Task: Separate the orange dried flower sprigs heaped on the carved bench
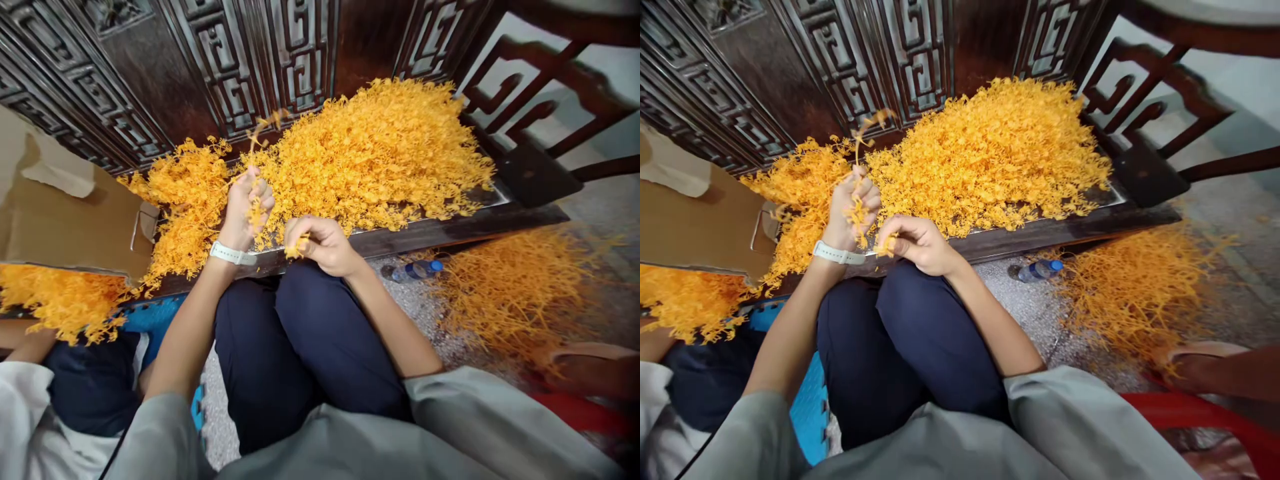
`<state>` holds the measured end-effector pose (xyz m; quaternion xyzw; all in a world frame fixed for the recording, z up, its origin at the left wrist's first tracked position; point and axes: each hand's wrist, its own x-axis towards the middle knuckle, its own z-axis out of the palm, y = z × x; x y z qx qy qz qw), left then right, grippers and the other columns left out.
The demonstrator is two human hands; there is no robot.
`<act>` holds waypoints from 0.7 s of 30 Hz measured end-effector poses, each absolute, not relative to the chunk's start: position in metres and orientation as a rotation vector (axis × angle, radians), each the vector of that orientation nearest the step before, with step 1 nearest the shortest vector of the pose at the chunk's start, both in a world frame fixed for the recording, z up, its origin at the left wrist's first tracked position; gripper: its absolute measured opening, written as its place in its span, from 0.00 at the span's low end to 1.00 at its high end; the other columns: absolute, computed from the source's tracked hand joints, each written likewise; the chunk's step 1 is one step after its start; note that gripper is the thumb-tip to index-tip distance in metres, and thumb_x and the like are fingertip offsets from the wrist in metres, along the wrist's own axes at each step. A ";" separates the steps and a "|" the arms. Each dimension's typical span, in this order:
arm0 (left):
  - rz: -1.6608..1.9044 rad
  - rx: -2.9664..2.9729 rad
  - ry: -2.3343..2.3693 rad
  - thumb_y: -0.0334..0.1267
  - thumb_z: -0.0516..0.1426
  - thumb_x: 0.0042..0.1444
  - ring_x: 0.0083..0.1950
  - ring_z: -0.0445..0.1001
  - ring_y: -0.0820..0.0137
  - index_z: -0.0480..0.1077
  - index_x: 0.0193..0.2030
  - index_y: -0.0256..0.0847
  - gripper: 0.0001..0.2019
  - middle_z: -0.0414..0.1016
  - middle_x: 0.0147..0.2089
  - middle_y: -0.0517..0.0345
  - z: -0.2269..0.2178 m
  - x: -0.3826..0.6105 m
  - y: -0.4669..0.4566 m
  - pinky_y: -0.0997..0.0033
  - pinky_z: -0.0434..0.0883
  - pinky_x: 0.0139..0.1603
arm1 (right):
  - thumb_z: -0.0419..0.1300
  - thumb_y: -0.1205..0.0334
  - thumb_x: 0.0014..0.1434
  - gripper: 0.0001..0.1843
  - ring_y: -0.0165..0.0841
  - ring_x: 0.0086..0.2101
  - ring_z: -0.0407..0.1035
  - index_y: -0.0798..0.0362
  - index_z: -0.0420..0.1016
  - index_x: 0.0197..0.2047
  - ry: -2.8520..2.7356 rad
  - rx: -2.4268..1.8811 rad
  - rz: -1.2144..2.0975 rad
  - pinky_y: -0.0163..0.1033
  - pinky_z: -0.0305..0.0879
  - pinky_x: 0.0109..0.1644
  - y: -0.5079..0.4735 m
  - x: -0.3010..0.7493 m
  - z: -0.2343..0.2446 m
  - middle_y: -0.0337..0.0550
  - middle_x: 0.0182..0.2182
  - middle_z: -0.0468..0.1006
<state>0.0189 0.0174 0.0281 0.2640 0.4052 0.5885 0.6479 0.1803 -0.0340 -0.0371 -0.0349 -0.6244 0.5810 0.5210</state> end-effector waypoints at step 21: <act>1.383 1.125 0.985 0.40 0.70 0.63 0.31 0.73 0.74 0.68 0.46 0.47 0.14 0.73 0.34 0.62 0.005 0.027 0.014 0.75 0.73 0.34 | 0.77 0.37 0.55 0.30 0.29 0.31 0.65 0.49 0.72 0.48 -1.184 -0.811 1.375 0.37 0.65 0.33 -0.022 0.160 -0.049 0.37 0.35 0.72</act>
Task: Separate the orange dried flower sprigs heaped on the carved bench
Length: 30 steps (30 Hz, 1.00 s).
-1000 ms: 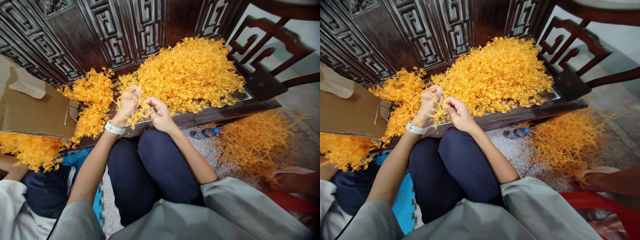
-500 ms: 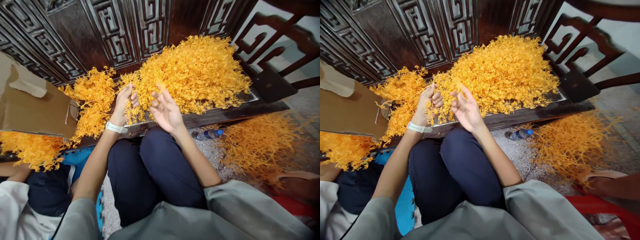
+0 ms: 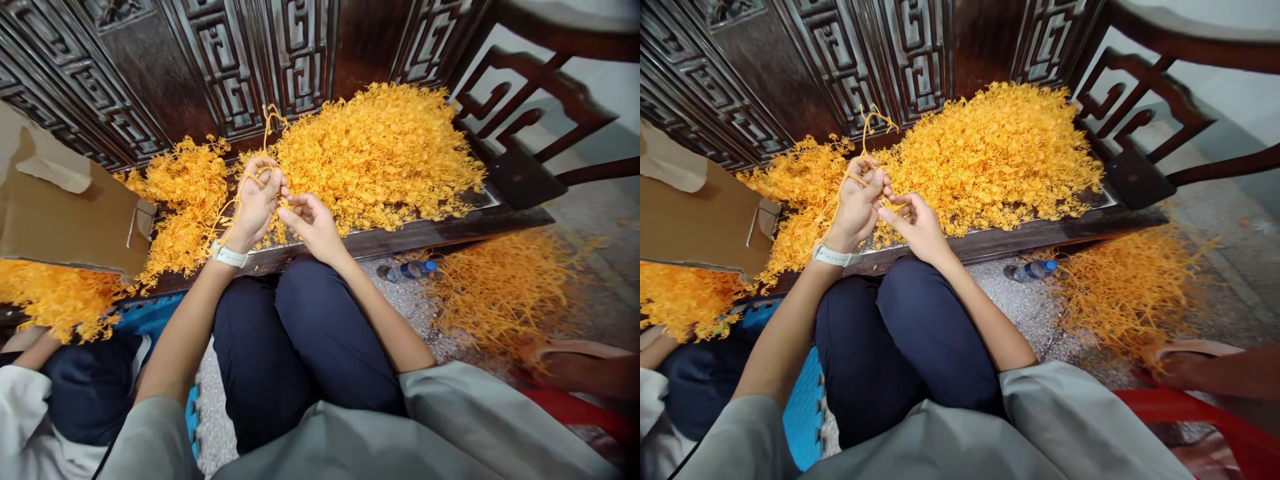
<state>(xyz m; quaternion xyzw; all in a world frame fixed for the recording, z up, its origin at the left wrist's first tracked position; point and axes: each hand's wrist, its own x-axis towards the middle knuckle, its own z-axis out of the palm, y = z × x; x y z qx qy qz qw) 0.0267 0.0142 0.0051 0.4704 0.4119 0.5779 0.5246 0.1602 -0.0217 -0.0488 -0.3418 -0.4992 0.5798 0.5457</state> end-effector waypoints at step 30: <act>1.459 0.565 0.979 0.18 0.52 0.66 0.19 0.47 0.82 0.60 0.36 0.43 0.14 0.62 0.28 0.69 -0.004 -0.007 0.029 0.80 0.54 0.19 | 0.71 0.38 0.63 0.22 0.32 0.32 0.66 0.46 0.71 0.40 -1.067 -0.622 1.116 0.42 0.68 0.36 -0.025 0.174 -0.039 0.42 0.39 0.73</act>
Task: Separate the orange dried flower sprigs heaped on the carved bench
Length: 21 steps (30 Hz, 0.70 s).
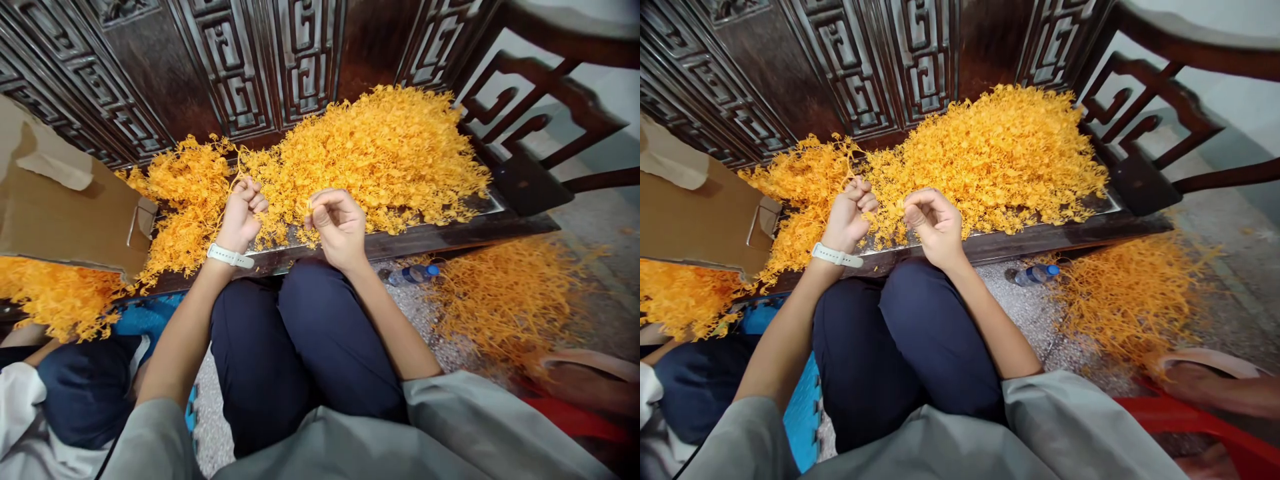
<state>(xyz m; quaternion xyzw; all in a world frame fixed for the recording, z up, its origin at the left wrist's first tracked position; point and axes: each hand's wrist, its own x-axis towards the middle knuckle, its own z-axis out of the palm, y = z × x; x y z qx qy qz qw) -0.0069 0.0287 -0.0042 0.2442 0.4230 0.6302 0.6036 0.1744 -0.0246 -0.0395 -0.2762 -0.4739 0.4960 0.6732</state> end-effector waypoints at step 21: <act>1.244 0.972 0.878 0.30 0.69 0.46 0.19 0.56 0.82 0.76 0.37 0.50 0.13 0.72 0.28 0.63 0.018 0.043 0.050 0.81 0.50 0.16 | 0.65 0.26 0.45 0.26 0.40 0.28 0.71 0.39 0.74 0.30 -1.192 -0.909 0.913 0.49 0.72 0.33 -0.001 0.156 -0.060 0.33 0.29 0.78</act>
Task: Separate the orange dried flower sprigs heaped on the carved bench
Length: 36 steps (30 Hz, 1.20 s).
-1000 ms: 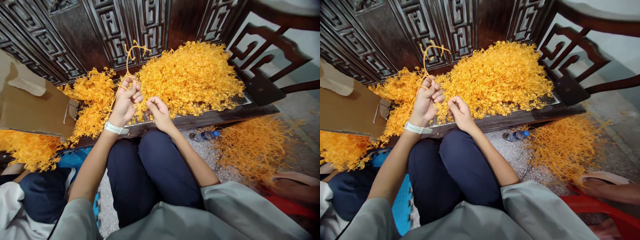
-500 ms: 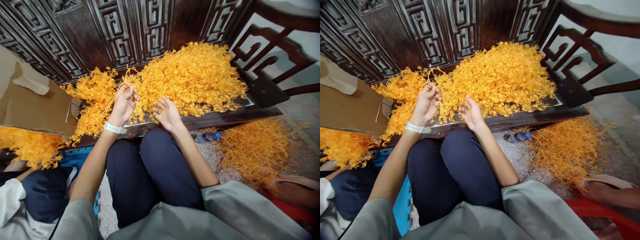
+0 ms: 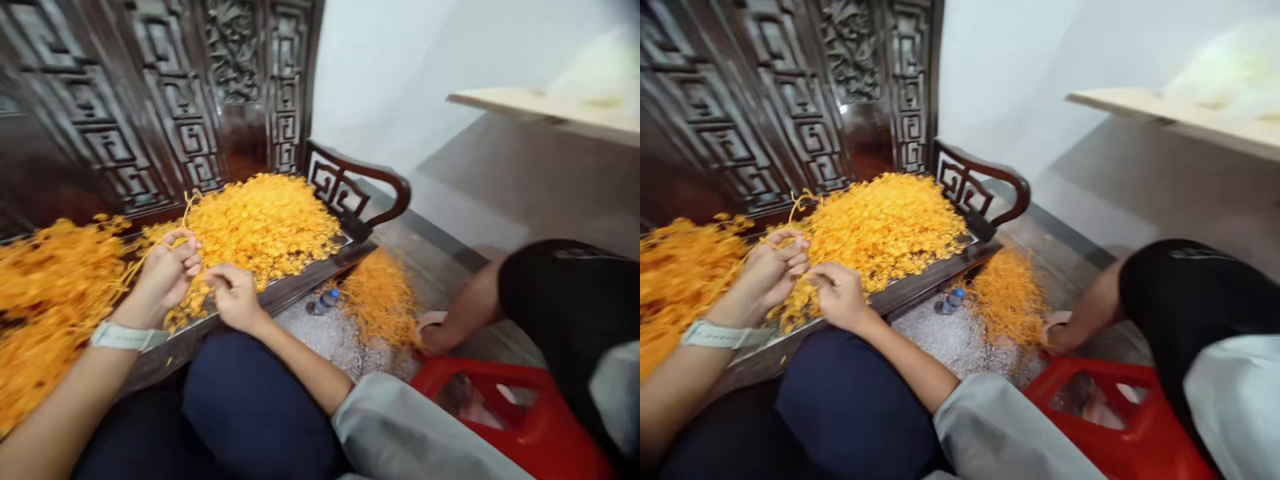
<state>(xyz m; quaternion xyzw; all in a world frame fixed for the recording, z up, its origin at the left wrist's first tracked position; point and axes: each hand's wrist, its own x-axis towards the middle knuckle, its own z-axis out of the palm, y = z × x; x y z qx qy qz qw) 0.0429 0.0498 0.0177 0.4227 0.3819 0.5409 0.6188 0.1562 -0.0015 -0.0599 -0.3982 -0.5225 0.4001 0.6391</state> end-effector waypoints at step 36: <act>1.476 0.376 0.853 0.24 0.53 0.70 0.18 0.52 0.81 0.60 0.35 0.43 0.12 0.63 0.24 0.67 0.060 0.062 0.105 0.78 0.50 0.19 | 0.60 0.52 0.75 0.17 0.28 0.19 0.59 0.46 0.80 0.35 -1.609 0.078 1.125 0.37 0.63 0.27 -0.056 0.201 0.018 0.33 0.18 0.64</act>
